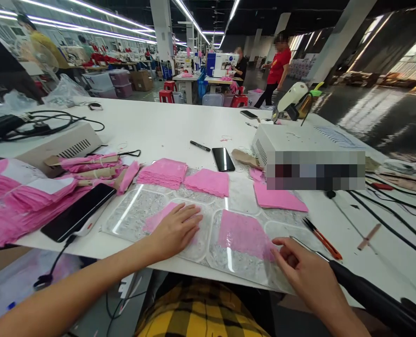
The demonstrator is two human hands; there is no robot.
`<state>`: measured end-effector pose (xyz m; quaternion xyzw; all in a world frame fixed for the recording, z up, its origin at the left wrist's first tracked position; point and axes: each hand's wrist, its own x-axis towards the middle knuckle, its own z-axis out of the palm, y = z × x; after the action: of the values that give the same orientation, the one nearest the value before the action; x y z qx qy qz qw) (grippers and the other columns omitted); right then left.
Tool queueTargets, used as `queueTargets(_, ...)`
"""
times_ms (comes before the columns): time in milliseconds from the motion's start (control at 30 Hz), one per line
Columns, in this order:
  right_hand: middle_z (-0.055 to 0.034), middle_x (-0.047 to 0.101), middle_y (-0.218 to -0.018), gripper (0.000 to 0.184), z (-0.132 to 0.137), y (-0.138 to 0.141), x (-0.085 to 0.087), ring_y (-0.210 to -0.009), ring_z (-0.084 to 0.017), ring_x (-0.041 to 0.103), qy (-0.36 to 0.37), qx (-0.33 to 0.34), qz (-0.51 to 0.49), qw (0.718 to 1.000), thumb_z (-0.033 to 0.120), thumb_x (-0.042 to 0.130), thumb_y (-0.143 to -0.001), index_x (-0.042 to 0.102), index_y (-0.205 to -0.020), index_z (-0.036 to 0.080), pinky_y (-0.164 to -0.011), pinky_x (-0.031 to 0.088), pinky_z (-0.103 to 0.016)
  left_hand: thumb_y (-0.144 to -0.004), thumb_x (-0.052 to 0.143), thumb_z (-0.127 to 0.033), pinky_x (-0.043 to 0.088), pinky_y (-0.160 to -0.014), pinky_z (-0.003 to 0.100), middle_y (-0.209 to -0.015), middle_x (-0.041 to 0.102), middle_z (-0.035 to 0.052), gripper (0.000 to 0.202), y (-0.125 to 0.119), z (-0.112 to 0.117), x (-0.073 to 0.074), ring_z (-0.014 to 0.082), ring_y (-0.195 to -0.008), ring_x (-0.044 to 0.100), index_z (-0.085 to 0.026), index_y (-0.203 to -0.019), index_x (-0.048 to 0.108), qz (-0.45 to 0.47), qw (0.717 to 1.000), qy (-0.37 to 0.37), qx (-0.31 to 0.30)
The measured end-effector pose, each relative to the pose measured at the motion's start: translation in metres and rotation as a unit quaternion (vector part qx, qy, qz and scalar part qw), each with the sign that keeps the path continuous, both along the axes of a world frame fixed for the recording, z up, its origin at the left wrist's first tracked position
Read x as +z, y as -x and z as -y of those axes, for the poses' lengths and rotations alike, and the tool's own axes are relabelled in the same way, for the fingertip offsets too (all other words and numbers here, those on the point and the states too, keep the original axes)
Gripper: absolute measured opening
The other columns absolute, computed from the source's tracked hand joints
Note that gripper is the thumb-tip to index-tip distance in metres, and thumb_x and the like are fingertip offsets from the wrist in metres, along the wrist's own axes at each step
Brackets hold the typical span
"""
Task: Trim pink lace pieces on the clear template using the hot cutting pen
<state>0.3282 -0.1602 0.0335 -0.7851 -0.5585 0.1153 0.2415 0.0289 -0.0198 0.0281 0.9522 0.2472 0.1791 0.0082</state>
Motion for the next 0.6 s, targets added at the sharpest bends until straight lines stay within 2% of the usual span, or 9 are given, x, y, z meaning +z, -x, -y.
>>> queueTargets(67, 0.002, 0.066, -0.062, 0.032, -0.007, -0.001, -0.001, -0.053, -0.017, 0.063, -0.007, 0.018, 0.0, 1.0, 0.056, 0.049, -0.075, 0.066, -0.084, 0.03, -0.049, 0.045, -0.028, -0.099, 0.041, -0.028, 0.038, -0.11, 0.048, -0.137, 0.055, 0.0122, 0.037, 0.011, 0.006, -0.007, 0.0263, -0.13, 0.049, -0.016, -0.13, 0.056, -0.039, 0.999, 0.012, 0.035)
queueTargets(167, 0.0007, 0.068, -0.065, 0.035, -0.021, -0.006, -0.006, -0.056, -0.019, 0.064, -0.037, 0.023, 0.012, 0.999, 0.057, 0.048, -0.074, 0.067, -0.082, 0.029, -0.051, 0.047, -0.03, -0.098, 0.044, -0.036, 0.037, -0.109, 0.054, -0.145, 0.046, 0.0137, 0.045, 0.014, 0.016, -0.015, 0.0314, -0.136, 0.042, -0.016, -0.138, 0.048, -0.09, 0.993, 0.038, 0.064)
queueTargets(233, -0.0004, 0.07, -0.068, 0.037, -0.028, -0.01, -0.01, -0.056, -0.019, 0.064, -0.065, 0.016, 0.027, 0.997, 0.058, 0.046, -0.075, 0.067, -0.081, 0.028, -0.052, 0.046, -0.031, -0.098, 0.044, -0.038, 0.034, -0.11, 0.054, -0.148, 0.043, 0.0137, 0.047, 0.01, 0.018, -0.014, 0.0312, -0.137, 0.04, -0.016, -0.14, 0.046, -0.097, 0.991, 0.058, 0.074)
queueTargets(333, -0.0017, 0.071, -0.072, 0.037, -0.033, -0.017, -0.012, -0.058, -0.02, 0.065, -0.092, 0.003, 0.046, 0.995, 0.056, 0.045, -0.076, 0.067, -0.08, 0.027, -0.053, 0.046, -0.032, -0.098, 0.045, -0.031, 0.034, -0.111, 0.053, -0.143, 0.049, 0.0137, 0.039, -0.002, 0.01, -0.002, 0.0287, -0.135, 0.043, -0.016, -0.134, 0.051, -0.073, 0.991, 0.079, 0.075)
queueTargets(467, -0.0017, 0.071, -0.073, 0.032, -0.032, -0.022, -0.012, -0.059, -0.019, 0.064, -0.098, -0.006, 0.035, 0.995, 0.051, 0.046, -0.076, 0.066, -0.079, 0.026, -0.056, 0.047, -0.032, -0.092, 0.052, -0.017, 0.039, -0.106, 0.046, -0.124, 0.062, 0.0112, 0.022, -0.031, -0.02, 0.019, 0.0247, -0.12, 0.055, -0.017, -0.11, 0.065, -0.031, 0.993, 0.095, 0.057)
queueTargets(600, -0.0041, 0.072, -0.078, 0.029, -0.032, -0.024, -0.01, -0.064, -0.02, 0.065, -0.119, -0.007, 0.002, 0.993, 0.046, 0.046, -0.079, 0.065, -0.08, 0.024, -0.062, 0.05, -0.033, -0.089, 0.058, -0.016, 0.045, -0.097, 0.039, -0.104, 0.066, 0.0068, 0.013, -0.09, -0.052, 0.033, 0.0221, -0.103, 0.061, -0.018, -0.094, 0.069, -0.027, 0.995, 0.098, 0.005)
